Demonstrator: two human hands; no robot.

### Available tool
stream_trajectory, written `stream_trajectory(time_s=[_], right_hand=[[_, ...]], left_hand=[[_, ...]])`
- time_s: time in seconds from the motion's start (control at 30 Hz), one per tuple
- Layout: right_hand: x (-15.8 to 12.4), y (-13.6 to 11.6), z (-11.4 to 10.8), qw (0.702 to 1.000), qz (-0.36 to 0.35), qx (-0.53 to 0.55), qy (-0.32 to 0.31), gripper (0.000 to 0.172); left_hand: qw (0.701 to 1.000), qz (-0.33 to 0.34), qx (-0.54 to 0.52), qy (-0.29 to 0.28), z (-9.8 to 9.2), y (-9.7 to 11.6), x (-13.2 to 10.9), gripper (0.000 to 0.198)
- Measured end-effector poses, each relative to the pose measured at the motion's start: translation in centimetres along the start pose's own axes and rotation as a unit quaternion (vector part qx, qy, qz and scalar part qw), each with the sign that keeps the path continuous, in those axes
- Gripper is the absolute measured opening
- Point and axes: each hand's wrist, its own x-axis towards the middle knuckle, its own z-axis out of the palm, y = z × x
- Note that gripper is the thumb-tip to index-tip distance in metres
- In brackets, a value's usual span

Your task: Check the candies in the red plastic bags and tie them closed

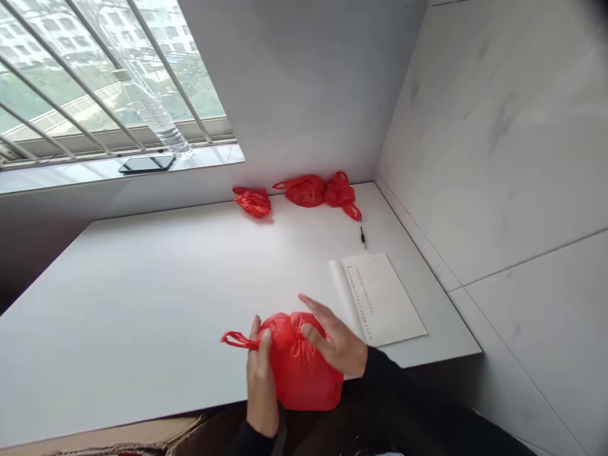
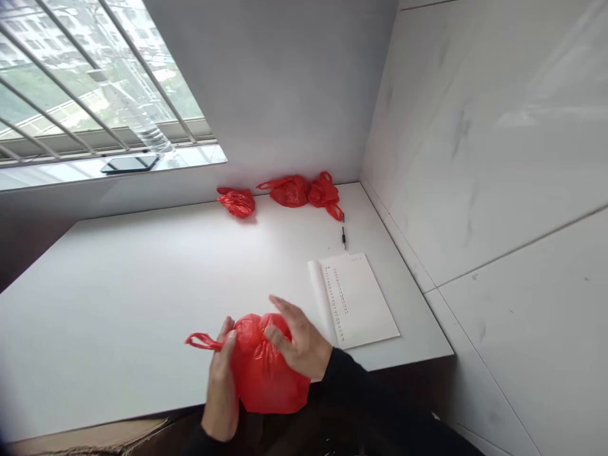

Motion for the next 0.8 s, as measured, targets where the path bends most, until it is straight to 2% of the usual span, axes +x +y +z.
stream_trajectory(time_s=[0.07, 0.17, 0.23, 0.3, 0.4, 0.6, 0.7, 0.8], right_hand=[[-0.7, 1.2, 2.5, 0.999, -0.015, -0.036, -0.004, 0.059], [-2.6, 2.7, 4.6, 0.996, -0.013, -0.082, 0.038, 0.057], [-3.6, 3.2, 5.1, 0.994, -0.024, -0.103, 0.037, 0.056], [-4.0, 3.3, 5.2, 0.993, -0.043, -0.114, 0.012, 0.053], [-4.3, 2.8, 5.3, 0.993, -0.038, -0.112, -0.018, 0.052], [-4.7, 2.3, 5.3, 0.996, -0.001, -0.081, -0.026, 0.055], [-5.2, 3.8, 5.1, 0.997, 0.049, -0.051, -0.006, 0.059], [-6.2, 5.7, 4.3, 0.991, 0.119, -0.054, 0.035, 0.066]], left_hand=[[1.000, 0.029, 0.003, 0.012, 1.3, -1.4, -0.5, 0.070], [0.996, 0.068, 0.023, 0.049, 2.2, -3.0, -1.3, 0.066], [0.993, 0.083, 0.045, 0.072, 2.4, -3.9, -1.9, 0.063], [0.990, 0.089, 0.067, 0.088, 2.5, -4.6, -2.5, 0.060], [0.988, 0.088, 0.094, 0.082, 2.5, -5.1, -3.3, 0.057], [0.991, 0.060, 0.116, 0.017, 2.3, -4.2, -4.0, 0.059], [0.993, 0.047, 0.109, -0.021, 1.7, -2.9, -4.2, 0.062], [0.995, 0.038, 0.083, -0.026, 0.1, -1.1, -5.4, 0.063]])
